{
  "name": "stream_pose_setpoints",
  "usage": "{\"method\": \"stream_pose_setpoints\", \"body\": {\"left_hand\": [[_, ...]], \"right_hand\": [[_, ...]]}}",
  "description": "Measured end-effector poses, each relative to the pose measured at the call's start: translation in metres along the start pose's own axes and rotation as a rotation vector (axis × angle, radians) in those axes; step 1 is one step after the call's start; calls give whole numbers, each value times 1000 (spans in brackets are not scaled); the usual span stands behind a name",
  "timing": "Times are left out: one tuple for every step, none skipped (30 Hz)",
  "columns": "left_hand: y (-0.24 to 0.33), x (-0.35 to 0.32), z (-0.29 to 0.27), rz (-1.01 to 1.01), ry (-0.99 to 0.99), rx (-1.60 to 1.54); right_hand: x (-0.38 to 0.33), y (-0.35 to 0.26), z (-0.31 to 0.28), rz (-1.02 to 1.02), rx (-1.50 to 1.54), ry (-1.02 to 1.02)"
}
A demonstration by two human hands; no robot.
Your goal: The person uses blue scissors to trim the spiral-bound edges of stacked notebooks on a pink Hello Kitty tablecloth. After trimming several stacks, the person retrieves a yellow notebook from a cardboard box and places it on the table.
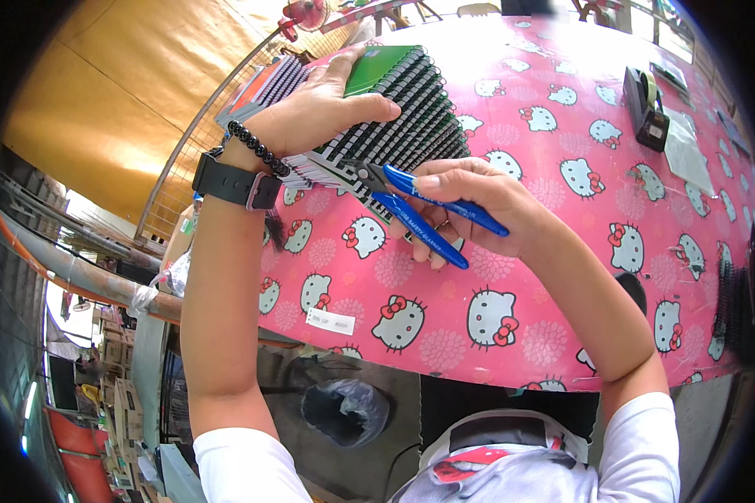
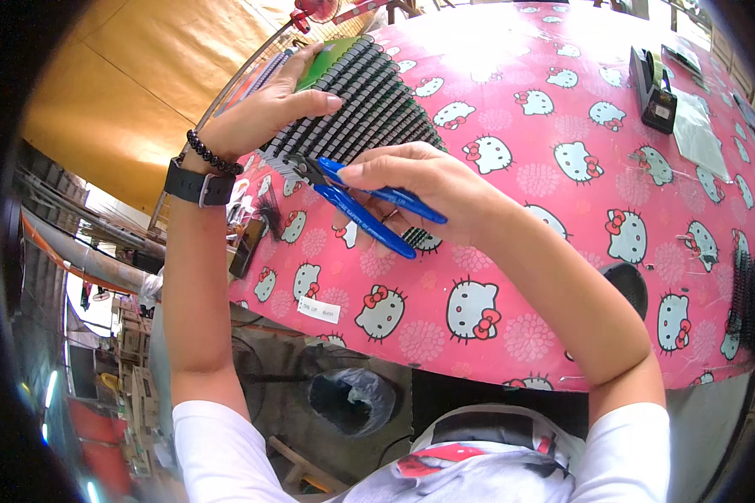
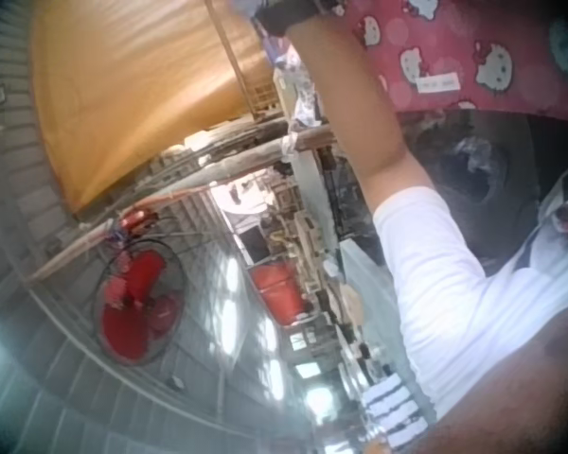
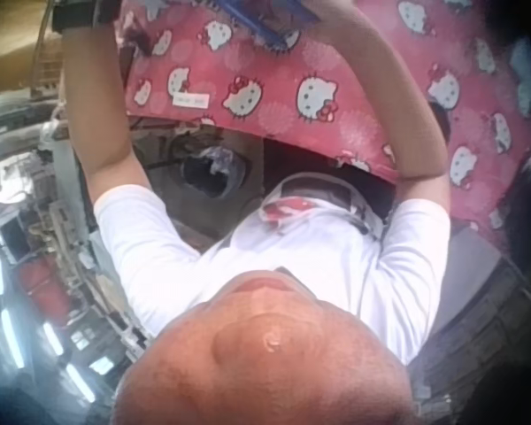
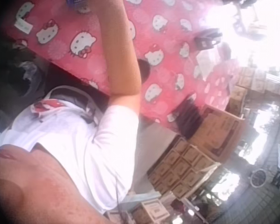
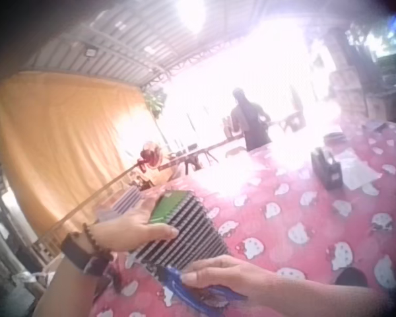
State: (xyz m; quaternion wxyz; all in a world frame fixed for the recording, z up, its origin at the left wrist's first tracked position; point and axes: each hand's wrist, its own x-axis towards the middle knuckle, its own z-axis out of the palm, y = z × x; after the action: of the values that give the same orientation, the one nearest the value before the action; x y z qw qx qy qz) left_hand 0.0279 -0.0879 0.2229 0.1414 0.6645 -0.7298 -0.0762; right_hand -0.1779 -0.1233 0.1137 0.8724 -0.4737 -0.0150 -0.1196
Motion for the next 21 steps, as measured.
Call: {"method": "stream_pose_setpoints", "body": {"left_hand": [[0,0,-1,15,0,2],[0,-1,-1,30,0,4],[0,0,-1,4,-18,-30],[1,1,-1,-24,-36,-64],[2,2,-1,-51,-54,-97],[4,2,-1,-51,-53,-96],[5,2,-1,-50,-52,-96],[7,2,-1,-49,-52,-95],[9,0,-1,-55,-59,-133],[13,-1,-2,-60,-66,-171],[15,-2,-1,-65,-74,-210],[12,-2,0,-33,-13,-104],[11,-3,1,-29,3,-72],[11,-4,3,-25,19,-39],[12,-5,2,-23,38,-2],[11,-5,1,-31,16,-49],[8,-4,-2,-40,-5,-95],[8,-1,-1,-41,-27,-147],[9,-1,0,-47,-26,-149],[11,-1,1,-53,-25,-150],[12,-2,1,-63,-23,-147]], "right_hand": [[0,4,3,-95,-137,68],[-2,11,11,-189,-274,136],[-4,15,17,-280,-414,207],[-4,22,13,-584,-977,325],[-2,25,11,-733,-1142,405],[0,27,11,-885,-1307,489],[1,29,10,-1038,-1471,575],[2,30,8,-1063,-1471,588],[3,32,6,-1024,-1416,543],[3,33,2,-986,-1362,499],[2,33,-1,-947,-1307,457],[2,30,-4,-634,-866,321],[0,25,-6,-322,-426,183],[-1,22,-5,-11,15,43],[-2,20,-2,-53,-52,69],[-3,19,2,-95,-119,95],[-3,21,7,-137,-186,120],[-4,29,12,-314,-441,249],[-3,33,8,-525,-767,345],[-2,36,3,-736,-1094,437],[-1,39,1,-949,-1419,523]]}}
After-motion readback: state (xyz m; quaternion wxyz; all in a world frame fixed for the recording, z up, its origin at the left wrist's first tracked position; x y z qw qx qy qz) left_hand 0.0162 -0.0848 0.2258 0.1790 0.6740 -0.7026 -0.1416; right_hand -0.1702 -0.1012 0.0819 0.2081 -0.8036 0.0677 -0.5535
